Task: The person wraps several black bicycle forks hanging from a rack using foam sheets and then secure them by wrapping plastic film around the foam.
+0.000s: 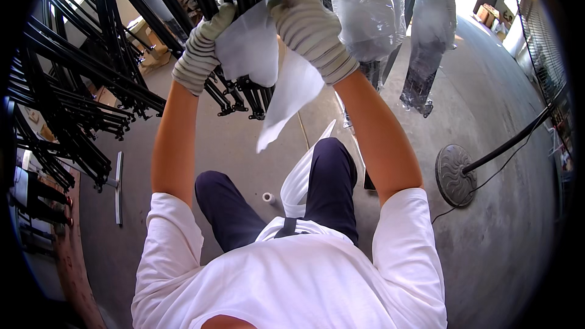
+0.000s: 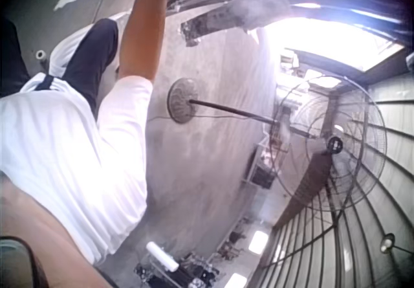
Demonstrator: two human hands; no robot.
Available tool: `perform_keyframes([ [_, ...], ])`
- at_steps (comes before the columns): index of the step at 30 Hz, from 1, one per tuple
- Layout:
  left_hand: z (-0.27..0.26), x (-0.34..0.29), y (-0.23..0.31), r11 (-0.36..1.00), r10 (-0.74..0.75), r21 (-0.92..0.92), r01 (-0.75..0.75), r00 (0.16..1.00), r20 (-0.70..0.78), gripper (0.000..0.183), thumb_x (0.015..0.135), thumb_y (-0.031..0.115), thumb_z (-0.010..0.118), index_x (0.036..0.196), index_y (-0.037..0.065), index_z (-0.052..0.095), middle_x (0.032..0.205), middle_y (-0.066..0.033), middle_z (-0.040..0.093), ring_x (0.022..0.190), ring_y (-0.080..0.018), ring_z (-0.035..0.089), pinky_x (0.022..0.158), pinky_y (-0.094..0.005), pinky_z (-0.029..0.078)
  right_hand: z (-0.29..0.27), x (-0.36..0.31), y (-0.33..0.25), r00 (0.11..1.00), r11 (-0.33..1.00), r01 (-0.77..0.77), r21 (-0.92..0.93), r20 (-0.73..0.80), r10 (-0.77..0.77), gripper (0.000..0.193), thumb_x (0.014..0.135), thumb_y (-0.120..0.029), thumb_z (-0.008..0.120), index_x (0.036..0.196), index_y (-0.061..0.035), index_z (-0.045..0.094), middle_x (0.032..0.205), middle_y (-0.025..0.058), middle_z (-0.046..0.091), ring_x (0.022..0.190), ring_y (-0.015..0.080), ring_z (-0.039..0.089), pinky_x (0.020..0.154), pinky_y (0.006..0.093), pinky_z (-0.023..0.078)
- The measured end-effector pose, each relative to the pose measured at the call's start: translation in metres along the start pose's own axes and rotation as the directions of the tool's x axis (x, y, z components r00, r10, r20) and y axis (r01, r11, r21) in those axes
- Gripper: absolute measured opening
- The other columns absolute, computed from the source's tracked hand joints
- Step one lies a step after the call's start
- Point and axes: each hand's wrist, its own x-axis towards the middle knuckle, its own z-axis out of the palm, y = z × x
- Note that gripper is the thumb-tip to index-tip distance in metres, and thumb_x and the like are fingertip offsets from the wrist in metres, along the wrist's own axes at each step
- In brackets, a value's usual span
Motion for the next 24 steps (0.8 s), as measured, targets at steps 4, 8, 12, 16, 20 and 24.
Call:
perform_keyframes([
  [4,0.01,0.0,-0.009,0.877,0.392,-0.317,-0.36,0.919,0.041,0.017,0.079,0.007,0.048,0.094,0.003,0.055,0.084,-0.0037,0.058,0.07,-0.0098,0.056,0.059,-0.0189,0.046,-0.012,0.015,0.014,0.965,0.815,-0.225,0.534,0.237,0.111,0.037,0.064,0.003,0.048,0.101,-0.0005,0.052,0.082,0.0062,0.057,0.072,0.0096,0.055,0.068,0.0208,0.046],
  [8,0.02,-0.01,-0.003,0.795,0.412,-0.447,-0.411,0.906,-0.099,0.017,0.076,0.012,0.055,0.091,0.005,0.056,0.08,-0.0037,0.06,0.069,-0.0096,0.057,0.062,-0.0197,0.048,-0.023,0.024,0.012,0.906,0.773,-0.343,0.533,0.405,0.123,0.037,0.06,-0.001,0.049,0.097,-0.0001,0.054,0.08,0.0063,0.058,0.071,0.0107,0.057,0.067,0.0222,0.048],
  [12,0.022,-0.013,0.013,0.956,0.248,-0.121,-0.269,0.955,-0.164,0.013,0.071,0.009,0.059,0.084,0.005,0.06,0.075,-0.0019,0.061,0.065,-0.0093,0.057,0.061,-0.019,0.046,-0.035,0.033,0.009,0.885,0.922,-0.327,0.206,0.41,0.222,0.033,0.058,-0.003,0.051,0.091,-0.0004,0.057,0.076,0.0058,0.058,0.067,0.0102,0.056,0.065,0.0229,0.049],
  [16,0.021,-0.011,0.006,0.96,0.239,-0.107,-0.26,0.955,-0.176,0.016,0.071,0.009,0.059,0.086,0.005,0.059,0.078,-0.0018,0.06,0.066,-0.0084,0.056,0.062,-0.0202,0.046,-0.03,0.026,-0.001,0.889,0.881,-0.347,0.321,0.411,0.2,0.029,0.059,-0.003,0.052,0.087,-0.0009,0.058,0.075,0.0047,0.058,0.065,0.0088,0.055,0.064,0.0206,0.048],
  [20,0.006,-0.006,0.0,0.951,0.165,-0.272,-0.149,0.985,0.039,0.025,0.077,0.02,0.052,0.096,0.004,0.054,0.086,-0.0019,0.057,0.071,-0.0077,0.054,0.067,-0.0188,0.044,-0.041,0.035,0.03,0.919,0.968,-0.181,0.173,0.379,0.104,0.023,0.065,-0.001,0.054,0.088,-0.0019,0.058,0.075,0.0035,0.058,0.066,0.0079,0.055,0.064,0.0189,0.046],
  [24,-0.005,-0.011,0.001,0.871,0.143,-0.491,0.005,0.954,0.263,0.041,0.08,0.036,0.044,0.102,0.001,0.05,0.092,-0.0032,0.054,0.077,-0.0082,0.052,0.074,-0.0182,0.042,-0.037,0.038,0.022,0.911,0.993,0.047,0.104,0.404,-0.086,0.022,0.071,0.001,0.053,0.092,-0.0029,0.057,0.076,0.0025,0.058,0.066,0.0075,0.054,0.064,0.019,0.046],
])
